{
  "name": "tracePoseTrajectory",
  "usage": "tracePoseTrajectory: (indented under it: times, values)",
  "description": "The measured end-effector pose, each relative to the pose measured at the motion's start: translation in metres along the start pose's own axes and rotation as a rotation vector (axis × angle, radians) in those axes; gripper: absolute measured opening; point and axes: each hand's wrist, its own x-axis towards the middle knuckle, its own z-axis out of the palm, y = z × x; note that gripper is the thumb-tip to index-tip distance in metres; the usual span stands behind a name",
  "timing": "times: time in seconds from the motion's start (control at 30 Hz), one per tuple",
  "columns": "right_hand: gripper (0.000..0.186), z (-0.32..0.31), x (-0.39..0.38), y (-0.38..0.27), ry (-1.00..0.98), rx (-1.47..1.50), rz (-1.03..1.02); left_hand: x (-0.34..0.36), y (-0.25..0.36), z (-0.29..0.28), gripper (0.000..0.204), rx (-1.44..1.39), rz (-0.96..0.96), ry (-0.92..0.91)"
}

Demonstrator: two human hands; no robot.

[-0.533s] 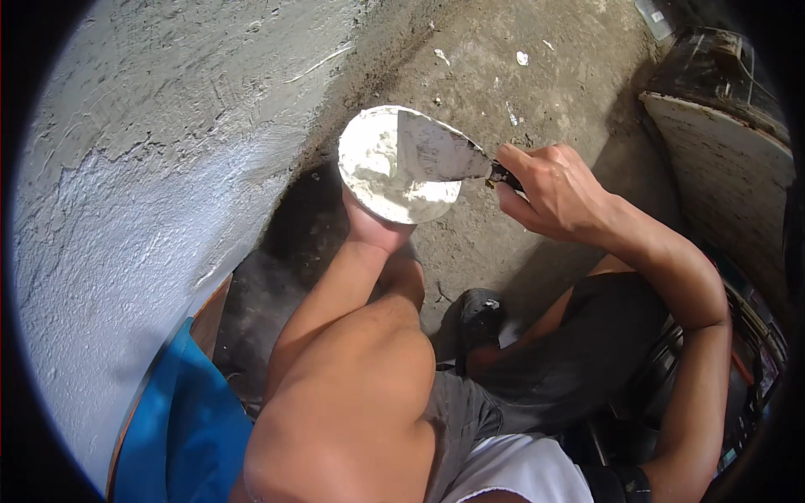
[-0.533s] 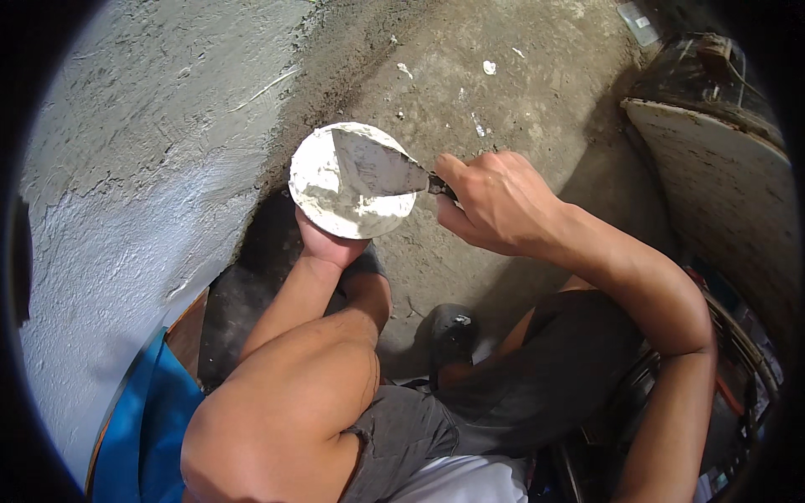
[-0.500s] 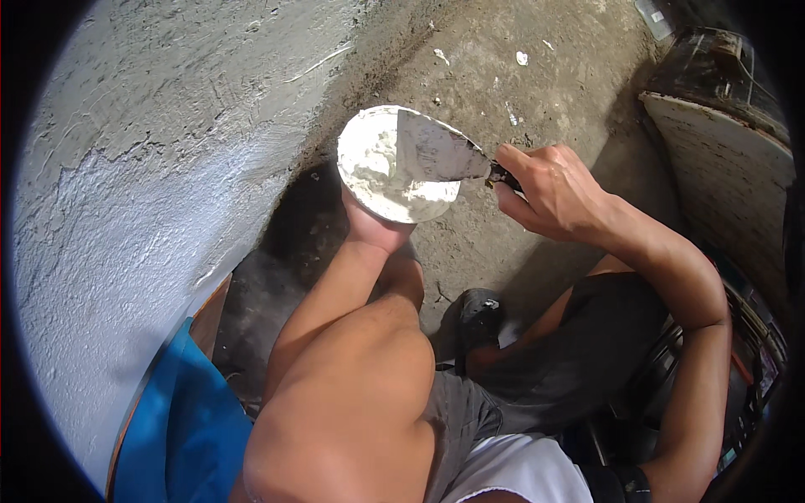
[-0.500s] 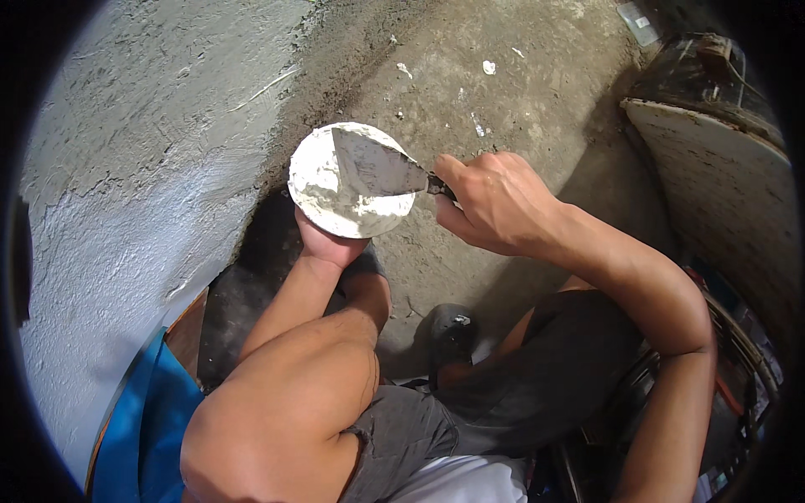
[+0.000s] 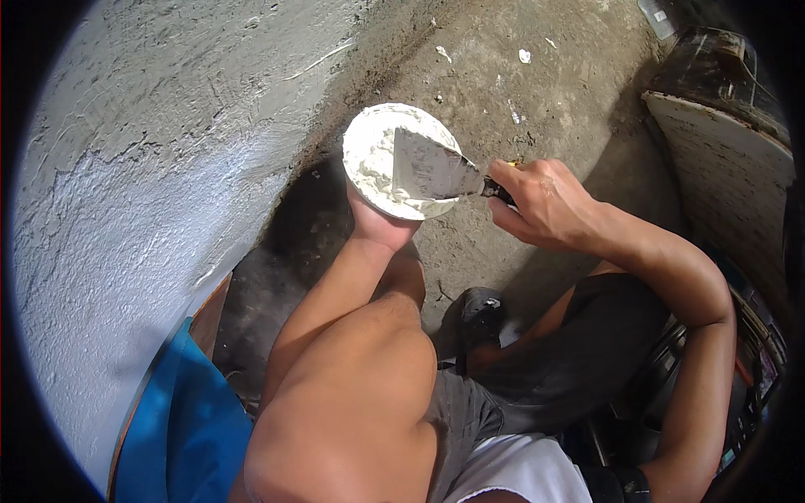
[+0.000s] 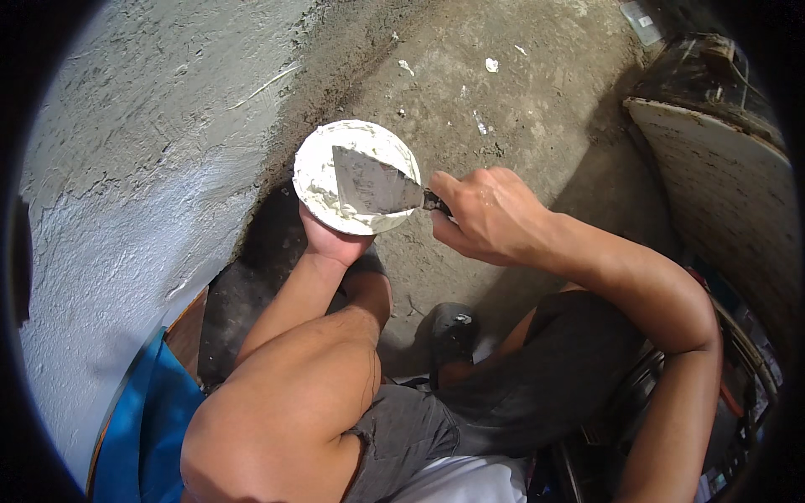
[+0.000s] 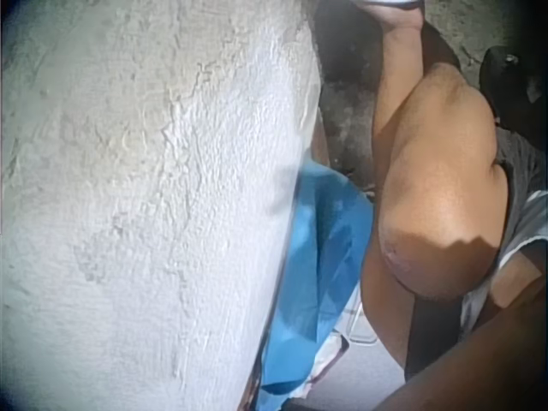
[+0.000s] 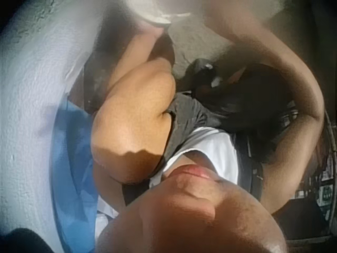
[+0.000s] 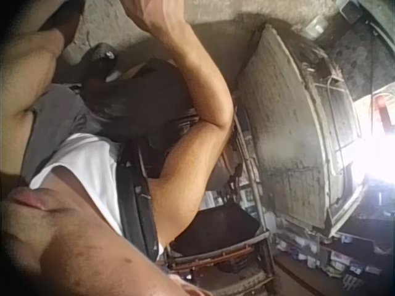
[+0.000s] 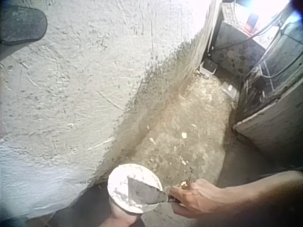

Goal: Apply plaster or putty to a concrete wall using a putty knife.

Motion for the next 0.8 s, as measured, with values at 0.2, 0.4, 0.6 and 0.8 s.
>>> tracePoseTrajectory:
  times: [0.2, 0.4, 0.6, 0.8]
  values:
    - [0.026, 0.008, -0.001, 0.003, 0.035, -0.105, -0.041, 0.000, 0.000, 0.001, 0.071, -0.028, -0.021, 0.032]
    - [0.026, 0.022, 0.000, 0.008, -0.090, -0.069, -0.008, -0.005, 0.000, 0.001, 0.073, -0.024, -0.034, -0.008]
    - [0.025, 0.017, 0.005, 0.020, -0.108, 0.272, -0.013, -0.006, 0.001, -0.001, 0.070, -0.153, -0.115, -0.152]
    - [0.029, 0.008, 0.009, 0.033, -0.184, 0.443, 0.013, -0.006, 0.004, 0.003, 0.072, -0.123, -0.140, -0.100]
